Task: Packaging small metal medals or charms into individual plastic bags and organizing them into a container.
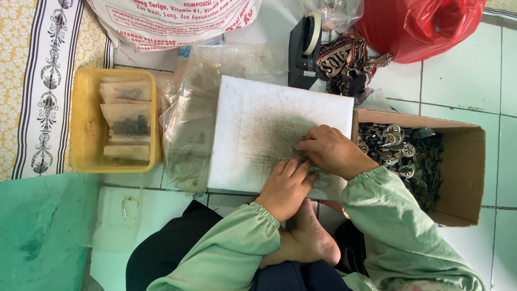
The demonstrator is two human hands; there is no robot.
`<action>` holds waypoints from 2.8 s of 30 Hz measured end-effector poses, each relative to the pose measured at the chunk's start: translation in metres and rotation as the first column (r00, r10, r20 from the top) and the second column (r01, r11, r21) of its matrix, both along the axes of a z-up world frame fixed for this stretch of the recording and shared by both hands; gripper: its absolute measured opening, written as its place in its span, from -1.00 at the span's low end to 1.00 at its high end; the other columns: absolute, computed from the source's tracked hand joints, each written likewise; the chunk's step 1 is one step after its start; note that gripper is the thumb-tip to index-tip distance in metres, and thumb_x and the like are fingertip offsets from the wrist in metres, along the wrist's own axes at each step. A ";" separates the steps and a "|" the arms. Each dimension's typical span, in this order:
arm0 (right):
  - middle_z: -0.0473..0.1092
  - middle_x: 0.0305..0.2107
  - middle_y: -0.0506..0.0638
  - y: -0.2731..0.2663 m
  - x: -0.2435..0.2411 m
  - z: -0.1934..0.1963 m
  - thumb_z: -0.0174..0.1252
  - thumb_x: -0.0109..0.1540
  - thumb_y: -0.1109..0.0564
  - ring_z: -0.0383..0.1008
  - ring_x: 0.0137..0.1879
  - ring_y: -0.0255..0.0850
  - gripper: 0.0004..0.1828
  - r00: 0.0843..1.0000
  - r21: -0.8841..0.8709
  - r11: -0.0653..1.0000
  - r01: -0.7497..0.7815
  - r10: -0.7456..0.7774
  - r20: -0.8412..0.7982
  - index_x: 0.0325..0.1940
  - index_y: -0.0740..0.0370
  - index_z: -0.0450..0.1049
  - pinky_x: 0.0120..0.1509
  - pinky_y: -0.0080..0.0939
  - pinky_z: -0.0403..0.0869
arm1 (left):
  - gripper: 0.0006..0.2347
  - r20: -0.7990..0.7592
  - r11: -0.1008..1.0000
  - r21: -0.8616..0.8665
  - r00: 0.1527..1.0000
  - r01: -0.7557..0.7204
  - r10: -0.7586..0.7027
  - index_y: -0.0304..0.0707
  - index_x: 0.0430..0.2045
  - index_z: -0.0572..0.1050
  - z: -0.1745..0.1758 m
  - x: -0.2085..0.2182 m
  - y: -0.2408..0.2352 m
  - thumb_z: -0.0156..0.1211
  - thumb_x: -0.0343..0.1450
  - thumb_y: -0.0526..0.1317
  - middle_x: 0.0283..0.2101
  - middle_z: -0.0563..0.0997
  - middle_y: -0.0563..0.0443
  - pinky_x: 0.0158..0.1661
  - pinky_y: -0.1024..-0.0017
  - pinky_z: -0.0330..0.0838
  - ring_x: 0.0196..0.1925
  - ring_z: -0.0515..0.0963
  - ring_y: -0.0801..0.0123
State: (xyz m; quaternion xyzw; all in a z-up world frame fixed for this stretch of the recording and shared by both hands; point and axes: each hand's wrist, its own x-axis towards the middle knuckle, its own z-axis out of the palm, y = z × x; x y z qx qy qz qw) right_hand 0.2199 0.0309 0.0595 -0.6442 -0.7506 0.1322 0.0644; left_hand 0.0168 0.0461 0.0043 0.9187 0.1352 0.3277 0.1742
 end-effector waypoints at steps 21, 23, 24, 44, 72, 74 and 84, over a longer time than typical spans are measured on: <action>0.45 0.02 -0.08 0.004 0.016 0.003 0.13 0.37 0.07 0.49 0.19 -0.10 -0.68 0.986 0.247 0.955 0.162 -0.168 0.005 0.21 0.08 0.53 0.23 -0.08 0.46 | -0.61 -0.199 0.998 -0.058 0.980 -0.031 0.019 -0.19 0.12 0.49 0.016 -0.012 0.037 0.19 0.37 -0.27 0.20 0.47 -0.26 0.18 0.00 0.27 0.35 0.36 -0.19; 0.38 0.16 0.04 -0.027 0.001 -0.005 0.01 0.40 -0.04 0.37 0.32 -0.02 -0.56 0.985 0.228 0.960 0.160 -0.171 0.028 0.34 0.09 0.42 0.38 0.04 0.33 | -0.61 -0.220 0.997 -0.068 0.976 -0.022 0.006 -0.20 0.13 0.48 0.016 -0.011 0.036 0.19 0.36 -0.27 0.21 0.46 -0.27 0.21 -0.01 0.24 0.37 0.35 -0.19; 0.30 0.30 0.15 -0.043 -0.006 -0.009 -0.11 0.43 -0.15 0.26 0.45 0.06 -0.43 0.983 0.210 0.964 0.162 -0.176 0.047 0.47 0.11 0.30 0.52 0.16 0.20 | -0.61 -0.245 0.997 -0.076 0.969 -0.011 -0.008 -0.21 0.13 0.47 0.016 -0.011 0.035 0.19 0.36 -0.27 0.22 0.45 -0.28 0.24 -0.02 0.21 0.39 0.33 -0.19; -0.24 0.58 0.20 -0.082 -0.033 -0.019 -0.07 0.16 -0.66 -0.30 0.67 0.15 0.22 0.961 -0.061 0.979 0.195 -0.178 0.214 0.65 0.12 -0.14 0.55 0.56 -0.20 | -0.39 -0.611 0.990 -0.138 0.784 0.030 -0.109 -0.07 0.50 -0.04 0.026 -0.021 0.024 -0.13 0.51 0.01 0.59 -0.16 -0.16 0.46 -0.15 -0.43 0.60 -0.20 -0.07; 0.52 -0.14 -0.13 0.172 0.085 -0.018 0.17 0.36 0.05 0.43 -0.10 -0.30 -0.84 0.333 -0.538 0.378 0.754 -0.925 -0.182 -0.31 0.05 0.50 0.02 -0.17 0.44 | -0.42 -0.613 0.984 -0.177 0.779 0.024 -0.129 -0.02 0.47 -0.10 0.013 -0.012 0.028 -0.43 0.51 0.10 0.57 -0.17 -0.04 0.48 -0.12 -0.57 0.60 -0.28 0.06; 0.50 -0.21 -0.14 0.172 0.085 -0.014 0.16 0.36 0.04 0.39 -0.18 -0.31 -0.81 0.315 -0.515 0.378 0.769 -0.926 -0.209 -0.34 0.03 0.50 -0.01 -0.18 0.43 | -0.43 -0.601 0.988 -0.155 0.793 0.013 -0.104 -0.02 0.47 -0.08 0.012 -0.014 0.027 -0.43 0.51 0.10 0.57 -0.15 -0.03 0.48 -0.11 -0.55 0.61 -0.27 0.07; 0.49 -0.44 -0.10 0.165 0.080 -0.006 0.28 0.24 0.31 0.33 -0.47 -0.38 -0.87 0.115 -0.485 0.287 0.826 -0.928 -0.353 -0.34 0.11 0.56 -0.38 -0.38 0.43 | -0.45 -0.601 0.991 -0.135 0.794 0.008 -0.088 0.00 0.47 -0.08 0.011 -0.013 0.026 -0.48 0.53 0.09 0.57 -0.14 -0.01 0.48 -0.08 -0.57 0.60 -0.26 0.08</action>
